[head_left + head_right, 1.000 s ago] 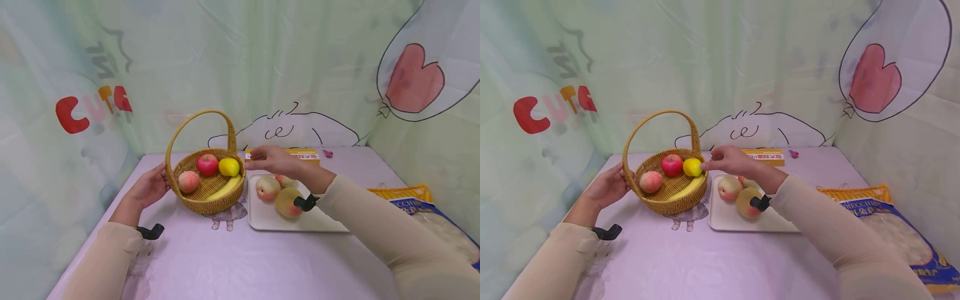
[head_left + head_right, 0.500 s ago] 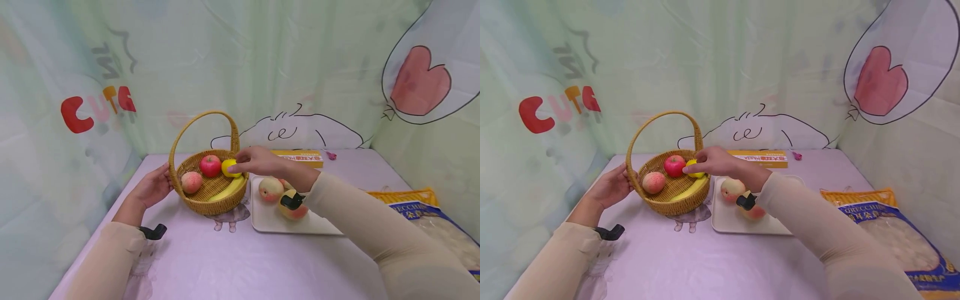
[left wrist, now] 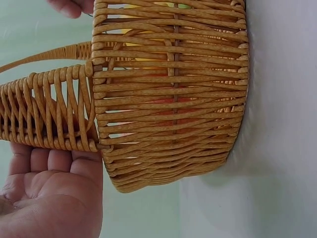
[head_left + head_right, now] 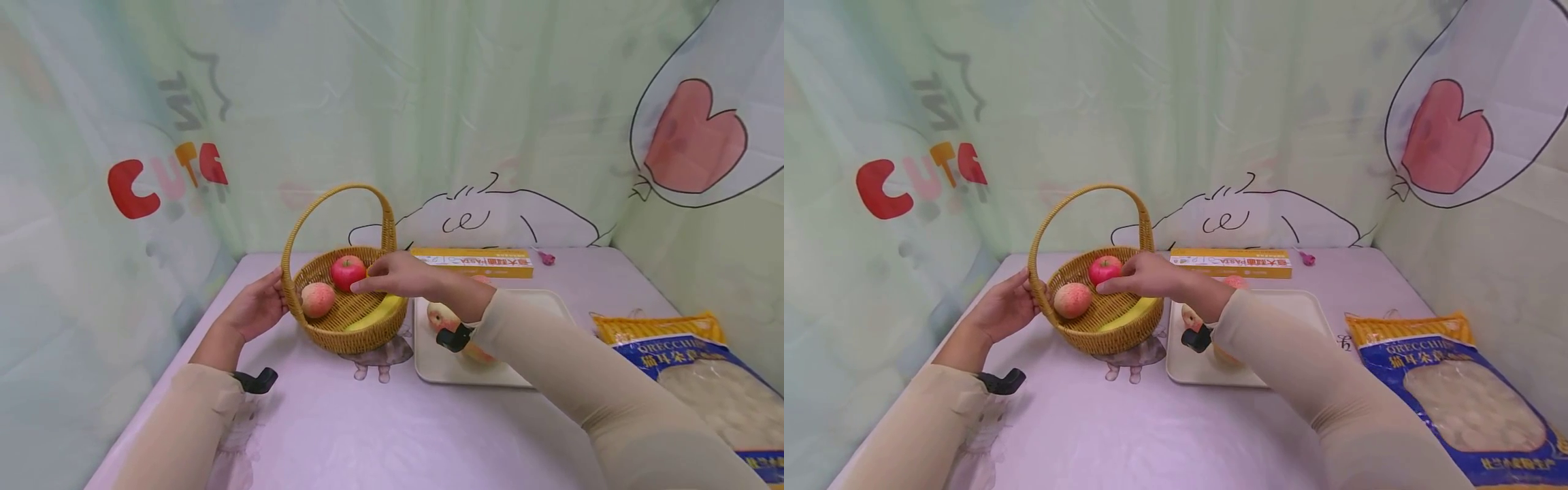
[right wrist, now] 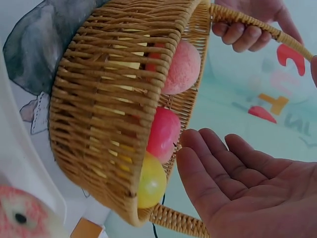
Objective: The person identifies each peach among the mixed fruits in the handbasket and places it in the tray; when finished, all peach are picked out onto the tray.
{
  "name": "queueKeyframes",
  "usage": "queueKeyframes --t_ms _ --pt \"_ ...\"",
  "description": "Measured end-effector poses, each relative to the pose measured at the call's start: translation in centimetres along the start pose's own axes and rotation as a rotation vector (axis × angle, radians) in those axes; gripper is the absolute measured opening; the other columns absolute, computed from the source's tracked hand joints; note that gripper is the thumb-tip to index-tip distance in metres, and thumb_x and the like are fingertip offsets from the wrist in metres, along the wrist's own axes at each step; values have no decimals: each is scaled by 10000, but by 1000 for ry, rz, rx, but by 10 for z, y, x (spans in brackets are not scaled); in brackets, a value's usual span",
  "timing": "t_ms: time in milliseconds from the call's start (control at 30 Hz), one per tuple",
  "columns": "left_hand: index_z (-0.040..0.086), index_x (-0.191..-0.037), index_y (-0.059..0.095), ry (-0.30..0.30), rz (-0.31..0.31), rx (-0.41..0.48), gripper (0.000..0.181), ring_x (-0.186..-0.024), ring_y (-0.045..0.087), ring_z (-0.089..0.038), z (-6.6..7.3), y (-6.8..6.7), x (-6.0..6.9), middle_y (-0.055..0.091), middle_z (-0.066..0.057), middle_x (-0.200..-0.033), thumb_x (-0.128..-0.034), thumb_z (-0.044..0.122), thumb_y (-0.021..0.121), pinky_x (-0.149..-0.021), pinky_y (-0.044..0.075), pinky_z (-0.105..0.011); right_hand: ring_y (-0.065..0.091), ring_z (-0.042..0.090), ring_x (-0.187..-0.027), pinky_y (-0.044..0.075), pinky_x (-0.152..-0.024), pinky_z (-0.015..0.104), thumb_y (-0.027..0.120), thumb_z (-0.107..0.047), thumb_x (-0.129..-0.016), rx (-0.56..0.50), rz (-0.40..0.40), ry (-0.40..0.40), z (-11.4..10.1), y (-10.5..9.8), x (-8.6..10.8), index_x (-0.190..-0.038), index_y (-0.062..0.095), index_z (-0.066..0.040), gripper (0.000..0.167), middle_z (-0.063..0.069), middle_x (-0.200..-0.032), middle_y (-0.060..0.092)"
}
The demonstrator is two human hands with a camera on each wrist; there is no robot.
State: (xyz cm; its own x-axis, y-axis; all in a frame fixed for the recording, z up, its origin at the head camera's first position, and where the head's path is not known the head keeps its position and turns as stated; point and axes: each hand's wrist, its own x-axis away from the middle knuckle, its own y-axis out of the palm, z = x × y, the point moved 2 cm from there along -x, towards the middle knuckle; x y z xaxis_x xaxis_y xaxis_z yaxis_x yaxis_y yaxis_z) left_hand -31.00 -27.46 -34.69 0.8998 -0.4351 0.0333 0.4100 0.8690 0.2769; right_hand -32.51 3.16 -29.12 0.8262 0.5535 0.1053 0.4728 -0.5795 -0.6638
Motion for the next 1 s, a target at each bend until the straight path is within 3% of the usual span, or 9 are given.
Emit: queueKeyframes --t_ms 267,433,533,633,767,867,1000 --pt "214 -1061 640 -1 5 -3 302 -1025 576 -155 -1 -3 3 685 28 -1024 -1109 430 434 -960 436 -279 602 199 -1108 528 -912 354 724 -591 -889 57 -11 13 -6 12 -16 -1277 709 -111 618 8 -1183 712" --pt "213 -1049 647 2 5 -3 306 -1036 572 -165 0 -6 3 685 24 -1021 -1099 446 455 -967 434 -284 568 177 -994 474 -810 310 736 -616 -873 66 -9 0 -11 16 -29 -1122 757 -123 553 -17 -954 639" --pt "214 -1049 648 0 3 6 306 -1021 577 -160 -1 -7 2 684 21 -1016 -1100 444 452 -959 437 -283 552 188 -994 452 -804 310 744 -618 -866 71 -3 -4 -13 18 -37 -1073 760 -125 535 -6 -937 621" --pt "219 -1055 643 2 -4 9 296 -1012 582 -158 -2 -7 1 678 18 -1020 -1100 440 452 -953 438 -287 574 197 -1095 492 -917 331 764 -600 -859 70 -1 1 -11 19 -46 -1177 750 -112 583 15 -1112 693" --pt "200 -1050 627 12 -11 -3 305 -990 580 -155 -4 -5 -2 664 12 -1013 -1102 440 446 -944 426 -296 554 221 -1237 466 -1082 393 782 -589 -855 50 -8 17 -11 19 -57 -1365 664 -71 737 61 -1334 660" --pt "184 -1057 605 11 -4 -15 311 -987 566 -153 -5 -5 -5 645 4 -1025 -1109 432 424 -942 416 -297 543 230 -1266 456 -1107 406 791 -581 -851 31 -7 27 -13 18 -62 -1401 632 -55 777 82 -1378 633" --pt "193 -1085 587 -2 25 -32 289 -1023 551 -161 -4 -5 -7 628 2 -1057 -1108 431 424 -962 415 -297 568 212 -1227 487 -1059 380 799 -581 -844 43 -3 18 -16 17 -71 -1326 688 -62 717 74 -1331 655"
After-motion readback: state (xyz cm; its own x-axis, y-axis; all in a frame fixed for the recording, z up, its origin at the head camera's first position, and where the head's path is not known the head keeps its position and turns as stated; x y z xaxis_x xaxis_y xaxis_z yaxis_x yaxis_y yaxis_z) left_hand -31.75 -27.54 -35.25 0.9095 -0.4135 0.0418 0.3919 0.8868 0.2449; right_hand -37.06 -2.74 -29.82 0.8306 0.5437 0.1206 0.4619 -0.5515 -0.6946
